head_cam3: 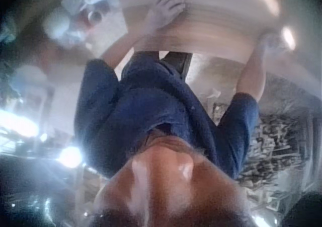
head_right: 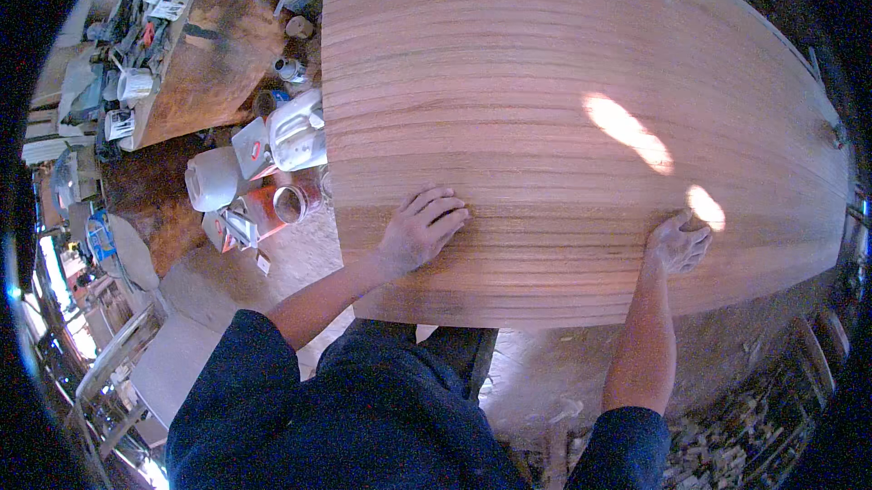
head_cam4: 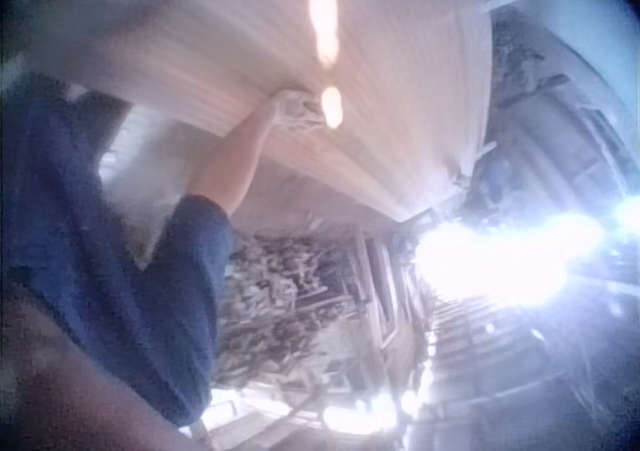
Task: The person sands a large curved wooden panel by hand with a piece of sandpaper and then uses a spray gun to apply a coating to the surface.
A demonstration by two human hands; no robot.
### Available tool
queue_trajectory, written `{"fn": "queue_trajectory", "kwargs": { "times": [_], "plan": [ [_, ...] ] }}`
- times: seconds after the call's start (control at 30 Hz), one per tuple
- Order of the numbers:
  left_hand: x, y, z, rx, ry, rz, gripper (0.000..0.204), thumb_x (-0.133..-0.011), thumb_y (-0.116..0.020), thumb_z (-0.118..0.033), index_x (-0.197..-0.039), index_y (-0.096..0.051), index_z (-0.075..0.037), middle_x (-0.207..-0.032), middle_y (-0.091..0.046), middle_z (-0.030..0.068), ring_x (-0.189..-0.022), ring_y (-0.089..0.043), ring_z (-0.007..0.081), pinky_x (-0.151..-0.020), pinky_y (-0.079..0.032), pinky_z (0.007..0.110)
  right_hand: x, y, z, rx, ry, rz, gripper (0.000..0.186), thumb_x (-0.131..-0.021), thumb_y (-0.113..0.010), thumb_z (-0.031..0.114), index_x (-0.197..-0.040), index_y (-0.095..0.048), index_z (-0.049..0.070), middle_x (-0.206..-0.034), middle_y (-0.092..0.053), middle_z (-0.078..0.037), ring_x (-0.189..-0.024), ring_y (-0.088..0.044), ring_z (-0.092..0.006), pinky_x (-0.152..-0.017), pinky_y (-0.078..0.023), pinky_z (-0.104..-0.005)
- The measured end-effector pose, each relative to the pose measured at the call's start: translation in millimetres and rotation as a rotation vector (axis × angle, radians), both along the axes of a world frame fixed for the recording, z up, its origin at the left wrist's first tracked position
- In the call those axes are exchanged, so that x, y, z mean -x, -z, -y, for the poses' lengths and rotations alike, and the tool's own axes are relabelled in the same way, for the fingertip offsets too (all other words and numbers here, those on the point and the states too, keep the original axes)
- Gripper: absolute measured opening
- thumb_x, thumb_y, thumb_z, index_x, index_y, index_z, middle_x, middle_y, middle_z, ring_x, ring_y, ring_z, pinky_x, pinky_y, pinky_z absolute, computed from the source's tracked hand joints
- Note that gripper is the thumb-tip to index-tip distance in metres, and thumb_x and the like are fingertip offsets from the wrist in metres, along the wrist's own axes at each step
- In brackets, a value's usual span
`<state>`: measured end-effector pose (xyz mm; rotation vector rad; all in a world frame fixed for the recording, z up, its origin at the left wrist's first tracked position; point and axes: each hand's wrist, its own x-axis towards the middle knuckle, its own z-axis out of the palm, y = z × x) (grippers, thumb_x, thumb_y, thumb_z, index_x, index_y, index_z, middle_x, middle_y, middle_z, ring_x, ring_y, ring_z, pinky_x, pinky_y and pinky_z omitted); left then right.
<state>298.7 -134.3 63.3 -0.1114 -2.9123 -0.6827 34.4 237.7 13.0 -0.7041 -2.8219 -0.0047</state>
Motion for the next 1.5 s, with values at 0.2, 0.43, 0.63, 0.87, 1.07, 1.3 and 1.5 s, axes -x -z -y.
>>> {"fn": "queue_trajectory", "kwargs": {
  "times": [0.2,0.43,0.63,0.87,1.07,1.3,1.5],
  "plan": [
    [8,-18,58,-0.114,-0.207,0.038,0.024,-0.09,-0.068,-0.019,-0.112,-0.067,-0.01,-0.114,-0.063,0.0055,-0.108,-0.06,0.0263,-0.099,-0.046,0.04,0,-7,-4,0.02,0.008,0.019,0.077,-0.098,-0.037,0.063,-0.151,-0.037,0.007,-0.156,-0.036,-0.015,-0.145,-0.033,-0.0298,-0.117,-0.028,-0.0459],
    [32,-25,112,0.053,-0.258,-0.029,0.016,-0.084,-0.075,-0.021,-0.098,-0.076,-0.016,-0.096,-0.071,0.0001,-0.091,-0.065,0.0197,-0.088,-0.046,0.037,2,-3,-1,0.02,0.053,0.047,0.077,-0.098,-0.038,0.064,-0.152,-0.036,0.009,-0.158,-0.032,-0.013,-0.144,-0.033,-0.03,-0.116,-0.028,-0.0473],
    [40,-11,113,0.03,-0.151,-0.074,0.009,-0.081,-0.076,-0.017,-0.09,-0.072,-0.016,-0.083,-0.063,0.0006,-0.083,-0.062,0.021,-0.079,-0.047,0.038,4,4,-10,0.033,0.036,0.007,0.078,-0.097,-0.04,0.065,-0.151,-0.037,0.009,-0.158,-0.033,-0.012,-0.145,-0.03,-0.0306,-0.116,-0.027,-0.0493],
    [41,9,107,0.081,-0.168,-0.119,0.01,-0.081,-0.075,-0.012,-0.088,-0.069,-0.011,-0.087,-0.065,0.0045,-0.086,-0.062,0.0266,-0.082,-0.049,0.04,4,2,-5,0.008,0.024,-0.001,0.079,-0.096,-0.042,0.064,-0.151,-0.036,0.008,-0.158,-0.032,-0.014,-0.146,-0.029,-0.0323,-0.117,-0.026,-0.0488],
    [61,14,86,0.101,-0.115,-0.253,0.014,-0.08,-0.077,-0.009,-0.089,-0.067,-0.012,-0.081,-0.057,0.003,-0.079,-0.059,0.0247,-0.071,-0.047,0.038,6,7,-7,0.006,0.002,-0.039,0.08,-0.096,-0.042,0.064,-0.151,-0.037,0.006,-0.157,-0.033,-0.016,-0.145,-0.03,-0.0335,-0.118,-0.025,-0.049],
    [52,8,93,0.117,-0.032,-0.183,0.021,-0.079,-0.076,-0.009,-0.098,-0.07,-0.014,-0.087,-0.061,0.0011,-0.083,-0.06,0.0232,-0.074,-0.048,0.038,2,4,-7,0.016,0.038,-0.035,0.079,-0.096,-0.043,0.063,-0.15,-0.037,0.006,-0.156,-0.034,-0.016,-0.145,-0.03,-0.0332,-0.118,-0.025,-0.0503],
    [124,12,28,-0.093,0.062,-0.232,0.022,-0.076,-0.068,-0.004,-0.094,-0.07,-0.017,-0.087,-0.061,0.0036,-0.087,-0.06,0.0268,-0.076,-0.048,0.043,4,7,0,0.018,0.041,-0.062,0.077,-0.096,-0.043,0.062,-0.149,-0.039,0.007,-0.157,-0.035,-0.015,-0.145,-0.03,-0.0331,-0.117,-0.025,-0.0499]
  ]
}}
